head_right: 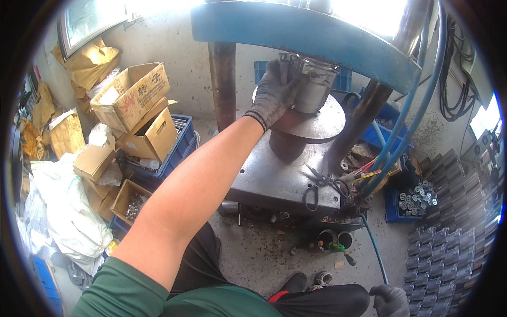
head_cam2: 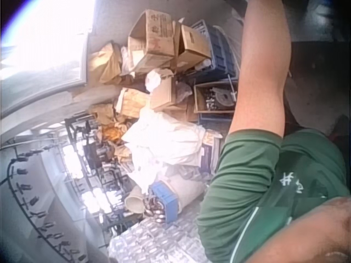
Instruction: Assembling an electric motor stator into a housing using a mechanical press.
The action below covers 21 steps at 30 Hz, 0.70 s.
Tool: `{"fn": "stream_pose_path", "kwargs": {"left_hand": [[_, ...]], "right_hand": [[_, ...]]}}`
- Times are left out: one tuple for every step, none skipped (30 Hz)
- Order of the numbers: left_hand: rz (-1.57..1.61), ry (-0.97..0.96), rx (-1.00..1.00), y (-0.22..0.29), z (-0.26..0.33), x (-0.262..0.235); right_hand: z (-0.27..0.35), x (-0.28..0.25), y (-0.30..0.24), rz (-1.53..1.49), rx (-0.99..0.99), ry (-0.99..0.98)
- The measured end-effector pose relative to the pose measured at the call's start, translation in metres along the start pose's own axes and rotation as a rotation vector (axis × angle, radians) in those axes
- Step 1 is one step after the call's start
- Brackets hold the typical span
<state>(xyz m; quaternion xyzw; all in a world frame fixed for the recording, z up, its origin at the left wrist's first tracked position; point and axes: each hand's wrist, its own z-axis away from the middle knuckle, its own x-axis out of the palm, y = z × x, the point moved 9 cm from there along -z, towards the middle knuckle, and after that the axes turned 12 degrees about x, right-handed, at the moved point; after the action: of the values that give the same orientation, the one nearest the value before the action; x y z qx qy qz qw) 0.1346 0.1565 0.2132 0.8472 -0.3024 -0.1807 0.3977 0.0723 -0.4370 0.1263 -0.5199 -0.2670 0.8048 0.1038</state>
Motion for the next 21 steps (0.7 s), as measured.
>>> {"fn": "stream_pose_path", "kwargs": {"left_hand": [[0.001, 0.0, -0.001, -0.001, 0.0, 0.001], [0.021, 0.013, 0.004, -0.002, 0.0, 0.0], [0.039, 0.025, 0.009, -0.002, 0.0, 0.0], [0.037, 0.026, 0.01, -0.002, 0.0, 0.0], [0.025, 0.023, 0.005, -0.002, 0.0, -0.001], [0.019, 0.017, -0.002, 0.003, 0.002, 0.0], [0.022, 0.015, -0.004, 0.009, 0.003, 0.0], [-0.008, -0.004, -0.058, 0.01, 0.006, 0.001], [-0.043, -0.02, -0.11, 0.012, 0.009, -0.002], [-0.044, -0.019, -0.11, 0.011, 0.009, -0.004], [-0.021, -0.014, -0.074, 0.013, 0.008, -0.005], [0.002, -0.009, -0.037, 0.013, 0.006, -0.005], [0.001, -0.008, -0.035, 0.008, 0.004, -0.005], [-0.016, -0.008, -0.038, 0.002, 0.002, -0.005], [-0.035, -0.01, -0.042, 0.004, 0.001, -0.006], [-0.036, -0.009, -0.041, 0.007, 0.002, -0.005], [0.001, -0.002, -0.071, 0.007, 0.004, -0.002], [0.04, 0.004, -0.101, 0.008, 0.007, 0.0], [0.042, 0.002, -0.1, 0.007, 0.007, 0.0], [0.034, -0.019, -0.09, 0.008, 0.007, 0.002], [0.026, -0.039, -0.077, 0.006, 0.005, 0.004]], "right_hand": [[0.0, 0.004, 0.002, 0.035, -0.029, -0.028], [0.0, 0.007, 0.002, 0.07, -0.058, -0.056], [0.001, 0.007, -0.002, 0.069, -0.059, -0.057], [0.002, 0.0, -0.01, 0.026, -0.045, 0.004], [0.002, -0.006, -0.013, -0.018, -0.031, 0.064], [0.003, -0.006, -0.012, -0.017, -0.028, 0.066], [0.004, -0.008, -0.011, -0.065, -0.047, 0.095], [0.005, -0.011, -0.011, -0.112, -0.066, 0.124], [0.005, -0.012, -0.008, -0.112, -0.068, 0.123], [0.002, -0.009, -0.001, -0.072, -0.027, 0.05], [0.001, -0.004, 0.004, -0.031, 0.013, -0.023], [0.0, -0.003, 0.003, -0.032, 0.012, -0.022], [-0.002, 0.001, 0.001, -0.008, 0.009, -0.055], [-0.003, 0.005, -0.002, 0.016, 0.007, -0.087], [-0.002, 0.006, -0.006, 0.015, 0.005, -0.087], [0.0, -0.003, -0.013, -0.061, -0.019, 0.005], [0.002, -0.012, -0.017, -0.138, -0.043, 0.097], [0.002, -0.013, -0.016, -0.138, -0.043, 0.099], [0.003, -0.013, -0.014, -0.111, -0.036, 0.088], [0.003, -0.012, -0.011, -0.085, -0.029, 0.078], [0.003, -0.014, -0.01, -0.087, -0.029, 0.084]]}}
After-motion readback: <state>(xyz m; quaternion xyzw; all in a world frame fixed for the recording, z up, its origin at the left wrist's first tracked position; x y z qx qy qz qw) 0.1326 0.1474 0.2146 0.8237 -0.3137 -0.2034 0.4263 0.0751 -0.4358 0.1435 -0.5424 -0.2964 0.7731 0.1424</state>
